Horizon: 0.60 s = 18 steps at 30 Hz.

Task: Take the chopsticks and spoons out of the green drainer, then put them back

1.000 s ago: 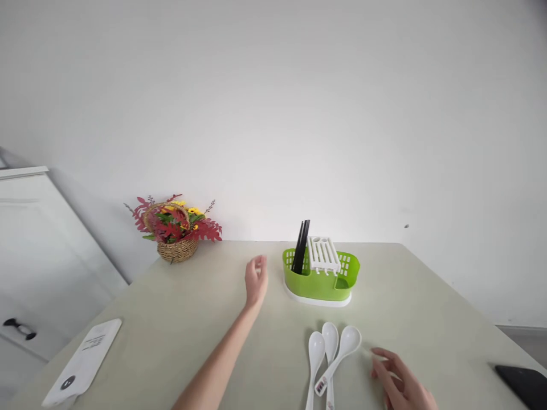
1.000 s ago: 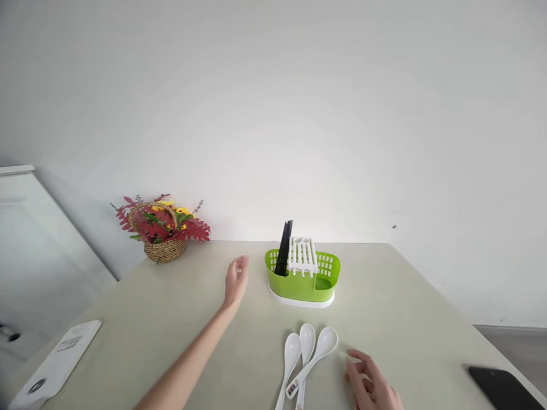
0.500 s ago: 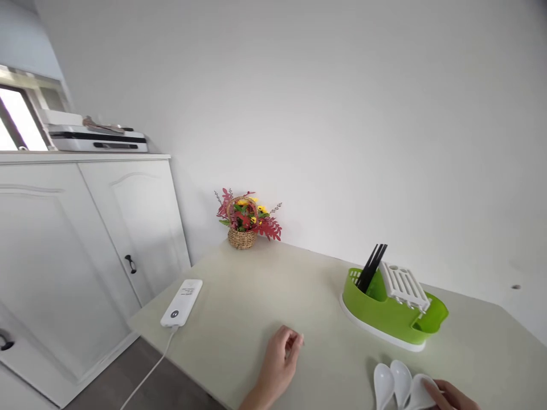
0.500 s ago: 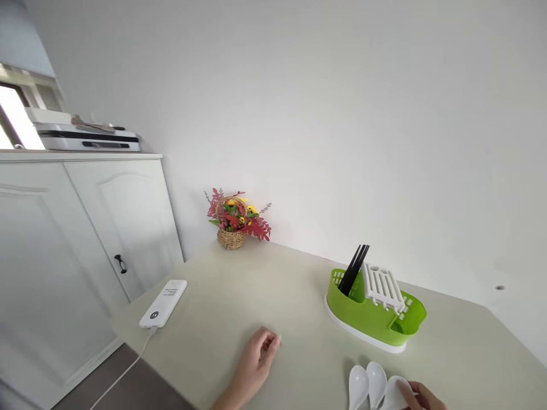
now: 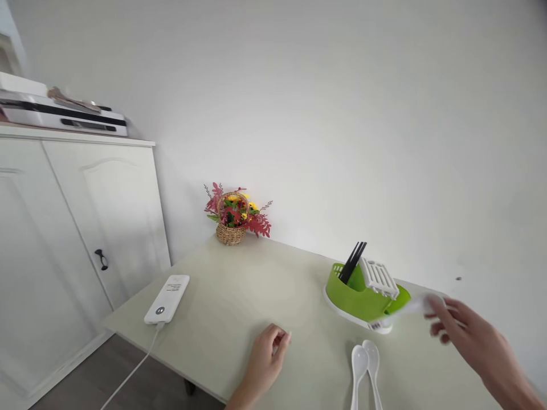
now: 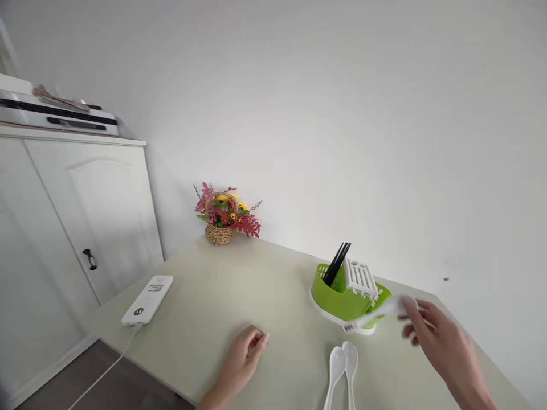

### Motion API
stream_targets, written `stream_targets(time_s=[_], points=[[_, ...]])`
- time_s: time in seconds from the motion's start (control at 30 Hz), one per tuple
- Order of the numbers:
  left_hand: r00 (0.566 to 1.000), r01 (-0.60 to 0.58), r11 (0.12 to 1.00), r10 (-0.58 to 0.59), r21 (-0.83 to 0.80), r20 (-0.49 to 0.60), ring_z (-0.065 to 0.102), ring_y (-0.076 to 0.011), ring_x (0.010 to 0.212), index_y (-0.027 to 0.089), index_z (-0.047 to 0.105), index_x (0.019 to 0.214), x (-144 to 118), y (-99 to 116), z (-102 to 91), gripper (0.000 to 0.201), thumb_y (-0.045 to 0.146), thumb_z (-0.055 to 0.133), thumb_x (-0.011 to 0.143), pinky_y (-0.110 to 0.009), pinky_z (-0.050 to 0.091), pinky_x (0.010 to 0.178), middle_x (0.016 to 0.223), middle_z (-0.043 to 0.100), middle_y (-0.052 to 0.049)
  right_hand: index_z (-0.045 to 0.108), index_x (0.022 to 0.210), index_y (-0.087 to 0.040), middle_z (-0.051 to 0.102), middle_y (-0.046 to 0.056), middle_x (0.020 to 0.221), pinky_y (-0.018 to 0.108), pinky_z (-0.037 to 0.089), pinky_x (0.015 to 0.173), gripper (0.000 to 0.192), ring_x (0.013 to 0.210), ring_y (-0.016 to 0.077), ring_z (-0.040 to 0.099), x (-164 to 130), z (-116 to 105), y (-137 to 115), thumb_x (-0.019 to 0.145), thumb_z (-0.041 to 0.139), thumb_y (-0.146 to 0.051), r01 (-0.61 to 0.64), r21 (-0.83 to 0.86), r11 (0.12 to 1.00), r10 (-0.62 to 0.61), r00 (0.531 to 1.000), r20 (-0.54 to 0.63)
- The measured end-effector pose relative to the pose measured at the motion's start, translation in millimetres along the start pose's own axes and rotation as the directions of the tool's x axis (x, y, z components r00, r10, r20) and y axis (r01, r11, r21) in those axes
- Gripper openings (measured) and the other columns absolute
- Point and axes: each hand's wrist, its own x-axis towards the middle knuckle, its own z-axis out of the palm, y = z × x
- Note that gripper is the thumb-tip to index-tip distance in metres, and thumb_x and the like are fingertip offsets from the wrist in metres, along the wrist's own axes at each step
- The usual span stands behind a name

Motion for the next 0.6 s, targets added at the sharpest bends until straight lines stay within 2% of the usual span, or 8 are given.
stream_targets(time_s=[0.07, 0.13, 0.2, 0.27, 0.33, 0.43, 0.53, 0.6], points=[[1.000, -0.006, 1.000, 0.006, 0.008, 0.014, 0.060, -0.0191, 0.077, 0.020, 0.059, 0.078, 1.5, 2.9, -1.2, 0.042, 0.048, 0.044, 0.105, -0.029, 0.043, 0.071, 0.081, 0.066, -0.005, 0.065, 0.102, -0.029, 0.076, 0.002, 0.073, 0.042, 0.055, 0.066, 0.046, 0.062, 0.0263, 0.072, 7.3, -1.3, -39.2, 0.092, 0.046, -0.070, -0.026, 0.010, 1.000, 0.027, 0.998, -0.051], [1.000, -0.008, 1.000, 0.007, 0.018, 0.026, 0.060, -0.0191, 0.078, 0.021, 0.058, 0.078, 2.1, 5.6, -2.1, 0.042, 0.048, 0.044, 0.106, -0.029, 0.043, 0.072, 0.081, 0.066, -0.005, 0.065, 0.105, -0.028, 0.077, 0.000, 0.073, 0.041, 0.052, 0.075, 0.041, 0.069, 0.0263, 0.074, 15.2, 4.8, -69.9, 0.096, 0.047, -0.063, 0.028, -0.018, 0.999, -0.030, 0.989, -0.147], [0.999, -0.003, 1.000, 0.002, 0.026, 0.033, 0.060, -0.0189, 0.078, 0.021, 0.058, 0.077, 2.2, 7.7, -2.6, 0.042, 0.048, 0.044, 0.106, -0.029, 0.043, 0.072, 0.080, 0.065, -0.005, 0.065, 0.109, -0.027, 0.078, 0.001, 0.076, 0.036, 0.049, 0.070, 0.036, 0.074, 0.0257, 0.075, 23.5, 15.6, -89.8, 0.098, 0.048, -0.057, 0.111, -0.060, 0.992, -0.121, 0.971, -0.208], [0.999, 0.004, 1.000, -0.005, 0.029, 0.035, 0.060, -0.0188, 0.077, 0.021, 0.058, 0.077, 2.1, 8.9, -2.5, 0.042, 0.047, 0.044, 0.106, -0.029, 0.043, 0.072, 0.080, 0.065, -0.005, 0.065, 0.113, -0.026, 0.080, 0.002, 0.084, 0.030, 0.042, 0.062, 0.034, 0.072, 0.0231, 0.073, 31.2, 28.7, -99.4, 0.101, 0.047, -0.052, 0.181, -0.189, 0.965, -0.224, 0.946, -0.235], [0.999, 0.012, 1.000, -0.013, 0.028, 0.036, 0.060, -0.0186, 0.078, 0.021, 0.059, 0.078, 2.2, 9.5, -2.0, 0.041, 0.047, 0.045, 0.106, -0.029, 0.043, 0.072, 0.081, 0.065, -0.004, 0.067, 0.114, -0.026, 0.081, 0.002, 0.091, 0.028, 0.034, 0.056, 0.032, 0.065, 0.0199, 0.069, 37.0, 42.2, -100.5, 0.104, 0.044, -0.048, 0.244, -0.349, 0.905, -0.333, 0.917, -0.221], [0.999, 0.016, 0.999, -0.017, 0.033, 0.037, 0.060, -0.0182, 0.077, 0.021, 0.060, 0.079, 3.0, 9.8, -1.1, 0.041, 0.047, 0.045, 0.106, -0.029, 0.043, 0.073, 0.081, 0.065, -0.004, 0.069, 0.113, -0.023, 0.079, 0.002, 0.084, 0.027, 0.029, 0.051, 0.032, 0.056, 0.0171, 0.063, 40.9, 60.8, -90.6, 0.107, 0.042, -0.041, 0.353, -0.522, 0.777, -0.479, 0.869, -0.125], [0.999, 0.013, 0.999, -0.015, 0.035, 0.039, 0.060, -0.0180, 0.076, 0.021, 0.060, 0.079, 4.4, 10.2, -0.5, 0.040, 0.046, 0.046, 0.106, -0.029, 0.044, 0.072, 0.080, 0.065, -0.004, 0.071, 0.109, -0.020, 0.080, 0.003, 0.087, 0.028, 0.038, 0.057, 0.030, 0.067, 0.0184, 0.069, 39.8, 76.7, -73.4, 0.108, 0.043, -0.032, 0.510, -0.559, 0.654, -0.627, 0.779, -0.022], [0.999, 0.011, 0.999, -0.013, 0.035, 0.044, 0.060, -0.0181, 0.076, 0.021, 0.060, 0.079, 5.4, 10.6, -0.3, 0.039, 0.046, 0.046, 0.106, -0.029, 0.044, 0.072, 0.081, 0.066, -0.004, 0.071, 0.108, -0.019, 0.081, 0.005, 0.099, 0.031, 0.047, 0.072, 0.027, 0.084, 0.0203, 0.074, 37.7, 85.9, -61.4, 0.108, 0.044, -0.025, 0.608, -0.545, 0.577, -0.719, 0.695, 0.014]])
